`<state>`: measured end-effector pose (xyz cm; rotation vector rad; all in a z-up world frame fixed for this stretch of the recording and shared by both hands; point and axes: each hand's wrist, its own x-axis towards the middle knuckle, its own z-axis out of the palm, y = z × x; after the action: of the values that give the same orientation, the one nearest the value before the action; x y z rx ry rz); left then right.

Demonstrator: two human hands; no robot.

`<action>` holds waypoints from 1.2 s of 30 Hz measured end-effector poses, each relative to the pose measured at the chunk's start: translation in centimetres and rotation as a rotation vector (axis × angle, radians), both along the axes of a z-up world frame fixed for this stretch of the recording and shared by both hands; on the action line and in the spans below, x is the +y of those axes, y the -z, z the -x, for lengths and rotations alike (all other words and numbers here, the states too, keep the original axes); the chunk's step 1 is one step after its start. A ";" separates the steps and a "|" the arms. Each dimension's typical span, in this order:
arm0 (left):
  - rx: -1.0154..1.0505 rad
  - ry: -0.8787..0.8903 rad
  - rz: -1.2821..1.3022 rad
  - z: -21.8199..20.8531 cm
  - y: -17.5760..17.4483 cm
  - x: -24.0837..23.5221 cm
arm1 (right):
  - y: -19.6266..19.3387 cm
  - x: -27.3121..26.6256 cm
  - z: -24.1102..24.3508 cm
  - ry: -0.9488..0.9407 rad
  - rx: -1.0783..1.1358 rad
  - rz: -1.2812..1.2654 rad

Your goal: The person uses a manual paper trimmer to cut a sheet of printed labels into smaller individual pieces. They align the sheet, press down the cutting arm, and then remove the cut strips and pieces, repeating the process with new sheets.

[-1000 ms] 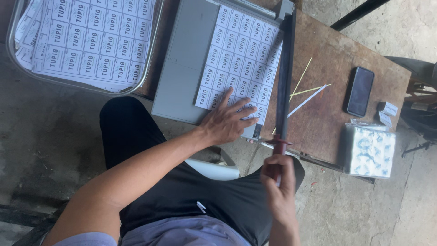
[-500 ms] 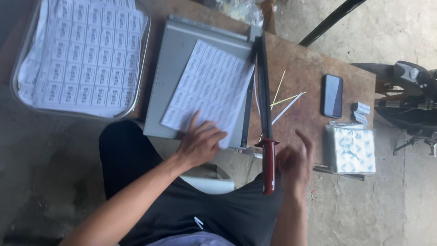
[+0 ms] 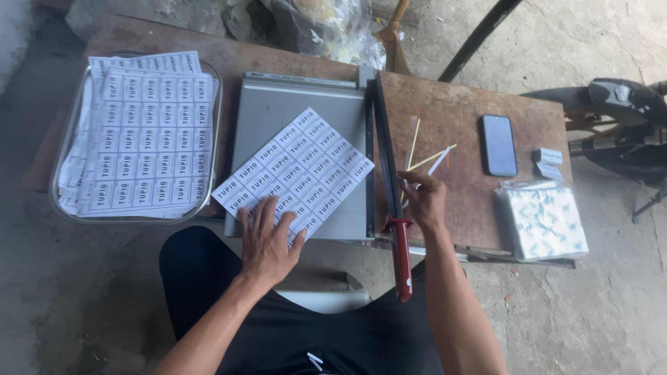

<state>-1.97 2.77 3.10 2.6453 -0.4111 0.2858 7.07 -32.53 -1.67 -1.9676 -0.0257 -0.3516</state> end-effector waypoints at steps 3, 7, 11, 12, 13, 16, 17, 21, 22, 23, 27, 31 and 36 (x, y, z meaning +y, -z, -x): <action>0.025 0.053 0.017 -2.0 1.2 -0.3 | -2.4 -3.3 2.9 0.110 -0.131 0.651; 0.036 0.123 0.054 -6.4 1.8 -1.2 | -7.1 -2.5 7.6 0.219 -0.199 0.699; 0.079 0.227 0.058 -10.6 1.9 -1.4 | -10.8 2.0 13.5 0.018 0.236 -0.126; 0.082 0.219 0.030 -11.4 1.9 -1.4 | -11.6 3.1 15.0 -0.086 0.262 -0.249; 0.084 0.210 0.003 -12.1 1.9 -1.4 | -12.5 4.2 16.2 -0.191 0.287 -0.374; 0.071 0.114 -0.002 -12.9 2.0 -1.0 | -14.6 7.1 17.0 -0.211 0.393 -0.406; 0.060 0.072 0.010 -12.9 1.9 -0.9 | -15.1 7.9 16.9 -0.189 0.431 -0.350; 0.058 0.013 -0.018 -13.4 1.6 -0.4 | -16.7 9.4 16.6 -0.141 0.515 -0.264; 0.071 -0.004 -0.023 -13.6 1.5 -0.4 | -16.8 9.4 16.6 -0.141 0.524 -0.277; 0.084 -0.021 -0.028 -14.0 1.5 -0.3 | -16.8 9.4 16.6 -0.151 0.480 -0.251; 0.090 -0.035 -0.009 -14.9 1.7 0.0 | -16.3 9.8 17.1 -0.145 0.424 -0.219; 0.107 -0.042 0.001 -15.2 1.5 -0.2 | -15.5 10.2 17.0 -0.136 0.387 -0.247; 0.116 -0.045 0.010 -15.1 1.6 -0.3 | -14.7 10.0 17.2 -0.130 0.363 -0.251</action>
<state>13.18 2.51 1.45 2.6481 -0.3117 0.1471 -10.17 -22.50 13.01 -1.7437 0.1184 0.0877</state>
